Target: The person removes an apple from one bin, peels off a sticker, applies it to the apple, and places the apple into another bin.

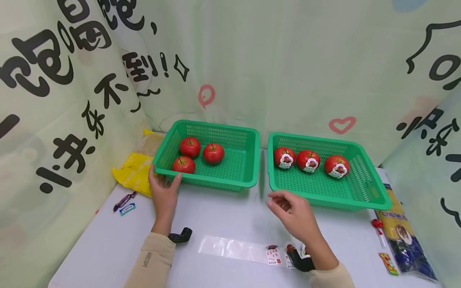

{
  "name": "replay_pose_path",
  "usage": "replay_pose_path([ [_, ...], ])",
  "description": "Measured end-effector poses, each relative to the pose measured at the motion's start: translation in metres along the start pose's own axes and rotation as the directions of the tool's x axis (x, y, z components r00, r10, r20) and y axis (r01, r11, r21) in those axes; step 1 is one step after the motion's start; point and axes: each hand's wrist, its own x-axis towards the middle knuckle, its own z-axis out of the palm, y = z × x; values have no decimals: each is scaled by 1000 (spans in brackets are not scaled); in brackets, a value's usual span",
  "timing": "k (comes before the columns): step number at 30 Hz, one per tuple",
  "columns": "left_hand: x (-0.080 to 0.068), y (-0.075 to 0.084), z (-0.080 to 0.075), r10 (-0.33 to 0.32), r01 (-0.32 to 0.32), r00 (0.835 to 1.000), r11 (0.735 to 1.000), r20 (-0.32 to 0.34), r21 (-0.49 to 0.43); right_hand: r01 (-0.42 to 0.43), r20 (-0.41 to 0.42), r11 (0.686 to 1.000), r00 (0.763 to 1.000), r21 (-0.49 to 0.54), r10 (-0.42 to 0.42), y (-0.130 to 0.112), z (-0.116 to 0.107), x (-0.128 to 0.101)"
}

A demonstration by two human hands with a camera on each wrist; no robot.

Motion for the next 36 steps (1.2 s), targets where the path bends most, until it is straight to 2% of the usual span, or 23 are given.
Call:
replay_pose_path([
  [3, 2, 0, -4, -1, 1, 1000, 1000, -13, -8, 106, 85, 994, 991, -33, -103, -19, 12, 45],
  [5, 4, -1, -7, 4, -4, 1000, 1000, -21, -4, 146, 161, 988, 978, -51, -136, -30, 27, 76],
  [8, 6, -1, -9, 15, -14, 999, 1000, -33, 4, 152, 303, 984, 945, -88, -119, -44, 54, 118],
  [10, 7, -1, -10, 18, -17, 999, 1000, -39, 9, 122, 409, 983, 911, -136, -56, -51, 71, 141],
  [13, 6, -3, -10, 18, -17, 999, 1000, -40, 18, 47, 541, 975, 837, -216, 80, -61, 92, 166],
  [16, 4, -5, -11, 19, -18, 999, 1000, -42, 25, 2, 620, 954, 760, -301, 194, -70, 107, 183],
  [18, 2, -6, -11, 21, -20, 999, 999, -42, 28, -7, 644, 939, 726, -343, 240, -74, 114, 191],
  [20, 0, -7, -12, 18, -17, 999, 999, -42, 30, 9, 649, 923, 713, -386, 264, -76, 121, 200],
  [26, -2, -8, -12, 18, -17, 999, 999, -32, 42, 48, 635, 875, 707, -482, 311, -75, 133, 224],
  [31, -1, -9, -7, 36, -34, 999, 997, -27, 65, 76, 660, 843, 662, -532, 356, -66, 137, 235],
  [33, 0, -10, -5, 37, -36, 999, 997, -20, 74, 74, 658, 839, 659, -539, 365, -62, 137, 237],
  [36, 2, -13, -3, 43, -43, 999, 996, -9, 79, 60, 642, 842, 677, -537, 361, -57, 137, 238],
])
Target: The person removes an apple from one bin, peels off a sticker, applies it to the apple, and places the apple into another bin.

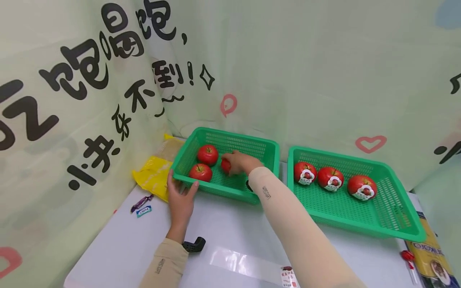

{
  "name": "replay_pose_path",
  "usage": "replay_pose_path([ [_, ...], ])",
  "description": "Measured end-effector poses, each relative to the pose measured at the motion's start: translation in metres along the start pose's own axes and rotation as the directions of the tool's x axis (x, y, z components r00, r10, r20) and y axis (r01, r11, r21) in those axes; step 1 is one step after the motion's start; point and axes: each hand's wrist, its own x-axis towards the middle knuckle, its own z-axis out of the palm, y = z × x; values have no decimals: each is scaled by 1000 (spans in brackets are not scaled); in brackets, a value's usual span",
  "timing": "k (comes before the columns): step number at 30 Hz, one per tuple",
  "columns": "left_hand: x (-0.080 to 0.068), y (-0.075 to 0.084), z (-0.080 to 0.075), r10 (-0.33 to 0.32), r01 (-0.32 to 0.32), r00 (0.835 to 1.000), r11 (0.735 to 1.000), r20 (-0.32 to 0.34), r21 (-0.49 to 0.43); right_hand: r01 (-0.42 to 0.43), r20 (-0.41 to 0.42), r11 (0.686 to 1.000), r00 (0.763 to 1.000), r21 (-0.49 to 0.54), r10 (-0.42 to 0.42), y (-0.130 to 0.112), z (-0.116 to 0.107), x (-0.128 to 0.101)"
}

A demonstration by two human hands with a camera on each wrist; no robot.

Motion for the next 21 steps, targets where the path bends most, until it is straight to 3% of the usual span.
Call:
replay_pose_path([
  [10, -3, 2, 5, 13, -14, 1000, 1000, 28, 11, -51, -2, 991, 999, 120, 52, 7, 0, -13],
  [16, -1, 2, 6, 29, -30, 999, 999, 32, 24, -10, -8, 1000, 1000, 27, 11, 11, -4, -20],
  [21, -2, 1, 1, 21, -21, 1000, 999, 8, 26, 95, -63, 995, 993, -22, -96, 19, -13, -37],
])
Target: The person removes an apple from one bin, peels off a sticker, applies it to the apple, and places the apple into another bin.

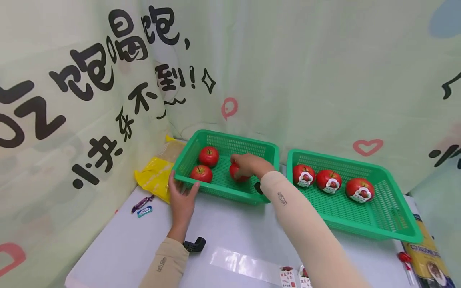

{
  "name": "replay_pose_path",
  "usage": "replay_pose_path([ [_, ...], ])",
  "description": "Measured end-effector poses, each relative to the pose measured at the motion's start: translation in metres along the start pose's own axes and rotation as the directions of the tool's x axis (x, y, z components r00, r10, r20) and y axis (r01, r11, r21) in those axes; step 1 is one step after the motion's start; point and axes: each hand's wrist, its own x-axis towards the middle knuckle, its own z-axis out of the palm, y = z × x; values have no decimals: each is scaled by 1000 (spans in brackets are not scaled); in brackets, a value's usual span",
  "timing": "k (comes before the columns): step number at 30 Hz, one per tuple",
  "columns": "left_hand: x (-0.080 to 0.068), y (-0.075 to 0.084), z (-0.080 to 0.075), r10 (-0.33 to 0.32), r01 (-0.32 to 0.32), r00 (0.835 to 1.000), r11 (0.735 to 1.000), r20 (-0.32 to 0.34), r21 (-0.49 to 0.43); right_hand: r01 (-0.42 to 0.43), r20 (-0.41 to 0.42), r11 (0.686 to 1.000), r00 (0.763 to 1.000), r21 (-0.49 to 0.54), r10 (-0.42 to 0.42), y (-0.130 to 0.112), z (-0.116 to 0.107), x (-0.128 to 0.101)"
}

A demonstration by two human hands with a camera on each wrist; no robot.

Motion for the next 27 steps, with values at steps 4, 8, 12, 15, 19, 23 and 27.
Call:
replay_pose_path([
  [4, -6, -3, -3, -16, 16, 1000, 1000, -2, 9, 107, -95, 993, 990, 40, -103, 15, -5, -38],
  [8, -8, -4, -8, -15, 15, 1000, 1000, -1, 13, 179, -222, 980, 962, 85, -157, 31, -1, -97],
  [12, -7, -2, -11, -19, 19, 1000, 1000, 1, -4, 220, -354, 964, 922, 152, -155, 52, 24, -165],
  [15, -6, 1, -13, -15, 15, 1000, 1000, 0, -26, 196, -400, 954, 912, 225, -93, 62, 57, -208],
  [19, -7, 4, -11, -21, 21, 1000, 999, -10, -30, 96, -381, 942, 924, 322, 36, 61, 104, -246],
  [23, -10, 8, -6, -42, 40, 998, 998, -49, -52, 7, -380, 945, 916, 328, 125, 51, 140, -260],
  [27, -17, 17, -1, -76, 66, 990, 994, -117, -88, -49, -432, 964, 887, 263, 163, 45, 163, -254],
])
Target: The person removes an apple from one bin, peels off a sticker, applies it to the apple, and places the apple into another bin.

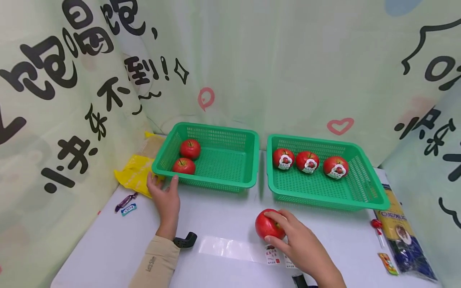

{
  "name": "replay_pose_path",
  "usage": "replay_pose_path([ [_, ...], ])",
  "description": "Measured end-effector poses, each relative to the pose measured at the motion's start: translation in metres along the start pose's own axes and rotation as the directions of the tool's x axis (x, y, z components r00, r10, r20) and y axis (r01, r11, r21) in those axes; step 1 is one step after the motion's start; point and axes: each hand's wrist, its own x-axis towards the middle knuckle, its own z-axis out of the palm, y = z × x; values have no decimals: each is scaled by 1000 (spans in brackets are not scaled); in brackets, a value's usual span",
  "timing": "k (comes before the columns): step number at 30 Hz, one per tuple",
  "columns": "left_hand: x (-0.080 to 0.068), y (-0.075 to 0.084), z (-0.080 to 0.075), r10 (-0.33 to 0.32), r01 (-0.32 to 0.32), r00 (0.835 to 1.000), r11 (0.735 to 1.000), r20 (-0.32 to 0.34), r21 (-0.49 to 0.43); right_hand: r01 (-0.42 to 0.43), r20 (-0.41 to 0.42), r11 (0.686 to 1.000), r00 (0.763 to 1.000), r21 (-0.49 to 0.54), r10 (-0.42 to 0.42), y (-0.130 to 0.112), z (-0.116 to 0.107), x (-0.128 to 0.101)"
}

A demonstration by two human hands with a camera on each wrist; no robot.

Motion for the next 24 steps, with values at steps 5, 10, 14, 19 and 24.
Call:
replay_pose_path([
  [5, -13, 13, 1, -2, 3, 992, 1000, -124, 13, 8, -70, 996, 997, -85, -14, 3, 21, 15],
  [10, -34, 17, 3, 114, -108, 981, 993, -155, 49, -31, -66, 996, 997, -81, 26, 6, 36, 25],
  [14, -47, 12, 7, 273, -272, 962, 957, 10, 99, -68, -68, 994, 996, -80, 63, 6, 43, 29],
  [19, -53, 3, 11, 325, -450, 803, 880, 499, 152, -83, -71, 994, 994, -65, 78, 5, 46, 32],
  [24, -56, 0, 13, 156, -546, 530, 815, 834, 195, -64, -87, 997, 994, -40, 60, 6, 50, 34],
])
